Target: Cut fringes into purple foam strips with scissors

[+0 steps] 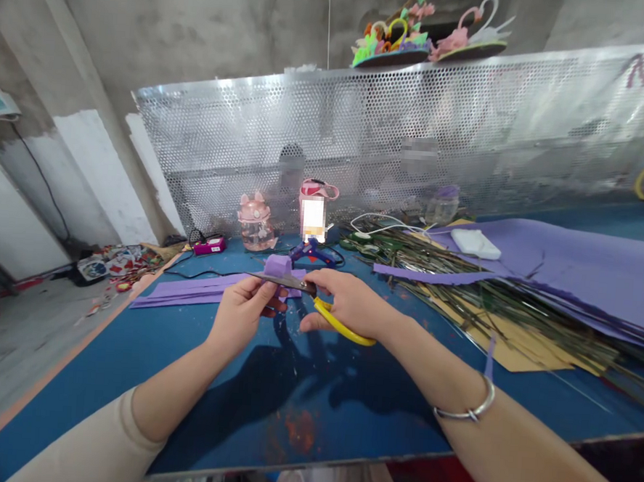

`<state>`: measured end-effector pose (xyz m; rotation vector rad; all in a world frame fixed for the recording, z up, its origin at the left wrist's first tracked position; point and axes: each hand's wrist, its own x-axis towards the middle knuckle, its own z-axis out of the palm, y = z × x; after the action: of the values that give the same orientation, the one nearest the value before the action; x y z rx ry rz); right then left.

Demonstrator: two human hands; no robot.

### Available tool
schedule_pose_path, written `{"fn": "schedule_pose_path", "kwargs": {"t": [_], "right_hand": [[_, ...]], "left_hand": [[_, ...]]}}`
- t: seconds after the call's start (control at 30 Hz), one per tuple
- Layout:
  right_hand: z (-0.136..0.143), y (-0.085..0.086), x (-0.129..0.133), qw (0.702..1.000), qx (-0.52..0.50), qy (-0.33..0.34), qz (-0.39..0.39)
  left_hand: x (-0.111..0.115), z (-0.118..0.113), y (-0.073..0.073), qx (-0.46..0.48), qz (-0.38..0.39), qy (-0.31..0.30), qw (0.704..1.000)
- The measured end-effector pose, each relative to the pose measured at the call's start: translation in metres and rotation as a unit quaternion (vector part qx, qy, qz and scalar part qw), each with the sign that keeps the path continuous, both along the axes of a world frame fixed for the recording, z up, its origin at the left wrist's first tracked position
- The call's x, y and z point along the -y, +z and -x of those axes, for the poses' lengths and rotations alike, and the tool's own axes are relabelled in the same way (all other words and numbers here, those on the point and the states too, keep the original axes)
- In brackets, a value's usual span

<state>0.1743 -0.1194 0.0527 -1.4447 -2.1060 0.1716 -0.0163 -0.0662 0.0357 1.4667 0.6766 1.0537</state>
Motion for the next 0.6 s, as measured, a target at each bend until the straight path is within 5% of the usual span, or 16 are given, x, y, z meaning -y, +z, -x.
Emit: {"fn": "schedule_pose_path", "kwargs": {"t": [0.6], "right_hand": [[-0.0037, -0.0011, -0.0004, 1.0, -0.003, 0.006, -0.008]], "left_hand": [[0.0004, -0.0003, -0.0009, 0.008, 0.012, -0.014, 1.0]]}}
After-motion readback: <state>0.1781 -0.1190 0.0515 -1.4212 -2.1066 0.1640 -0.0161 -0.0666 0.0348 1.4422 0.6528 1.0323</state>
